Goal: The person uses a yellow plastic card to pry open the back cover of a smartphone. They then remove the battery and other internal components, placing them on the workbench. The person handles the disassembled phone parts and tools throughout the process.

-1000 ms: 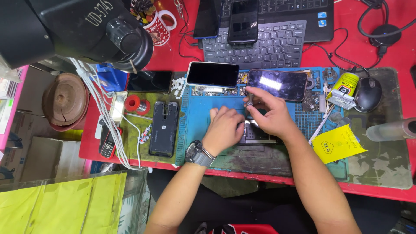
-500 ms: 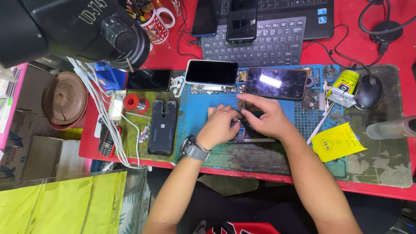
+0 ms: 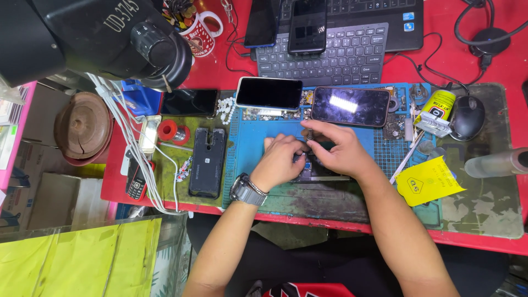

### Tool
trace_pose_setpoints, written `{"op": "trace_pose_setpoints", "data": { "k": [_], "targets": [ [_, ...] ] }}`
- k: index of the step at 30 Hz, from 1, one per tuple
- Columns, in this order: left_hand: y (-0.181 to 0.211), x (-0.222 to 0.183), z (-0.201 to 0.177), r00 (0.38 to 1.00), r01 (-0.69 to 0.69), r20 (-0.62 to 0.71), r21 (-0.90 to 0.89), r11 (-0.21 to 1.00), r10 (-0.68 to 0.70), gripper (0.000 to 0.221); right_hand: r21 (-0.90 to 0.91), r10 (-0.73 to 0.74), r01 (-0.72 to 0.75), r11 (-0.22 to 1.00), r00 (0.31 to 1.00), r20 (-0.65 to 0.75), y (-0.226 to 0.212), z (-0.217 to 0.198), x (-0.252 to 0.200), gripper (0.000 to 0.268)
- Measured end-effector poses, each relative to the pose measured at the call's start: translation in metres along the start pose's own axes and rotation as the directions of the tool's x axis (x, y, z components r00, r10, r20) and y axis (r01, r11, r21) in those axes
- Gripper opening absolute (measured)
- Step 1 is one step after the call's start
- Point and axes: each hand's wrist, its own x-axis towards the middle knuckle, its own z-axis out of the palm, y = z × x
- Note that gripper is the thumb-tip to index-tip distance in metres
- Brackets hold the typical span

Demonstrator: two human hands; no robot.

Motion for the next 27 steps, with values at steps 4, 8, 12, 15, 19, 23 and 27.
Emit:
{"op": "trace_pose_setpoints", "data": {
  "k": [4, 8, 12, 15, 19, 23, 27],
  "targets": [
    [0.0002, 0.0001, 0.0006, 1.0, -0.005, -0.009, -0.006, 1.0, 0.005, 0.016, -0.002, -0.001, 0.001, 1.0, 1.0, -0.004, -0.0027, -0.0003, 0.0004, 0.045],
    [-0.0013, -0.0005, 0.0036, 1.0, -0.001, -0.018, -0.004, 1.0, 0.001, 0.015, -0.005, 0.0, 0.0, 1.0, 1.0, 0.004, -0.0018, 0.0004, -0.0002, 0.045],
    [-0.0045, -0.0008, 0.0061, 1.0, -0.01, -0.028, -0.01, 1.0, 0.009, 0.015, -0.01, -0.002, 0.002, 1.0, 1.0, 0.008, -0.0007, 0.0006, 0.0002, 0.046],
    [-0.0015, -0.0004, 0.0034, 0.999, -0.011, -0.033, -0.014, 1.0, 0.011, 0.015, -0.006, -0.003, 0.003, 1.0, 1.0, 0.0, 0.0014, 0.0005, -0.0002, 0.045],
    [-0.002, -0.0007, 0.0044, 0.999, -0.01, -0.037, -0.013, 1.0, 0.009, 0.015, -0.007, 0.003, -0.003, 1.0, 1.0, -0.005, 0.0017, 0.0012, -0.0005, 0.045],
    [-0.0025, -0.0016, 0.004, 0.999, -0.015, -0.042, -0.022, 1.0, 0.014, 0.016, -0.003, 0.006, -0.006, 1.0, 1.0, 0.0, -0.0005, 0.0006, -0.0001, 0.046],
    [-0.0039, -0.0016, 0.0067, 0.998, -0.026, -0.059, -0.014, 1.0, 0.025, 0.014, 0.002, 0.004, -0.004, 1.0, 1.0, 0.01, 0.0007, 0.0006, -0.0007, 0.046]
  ]
}}
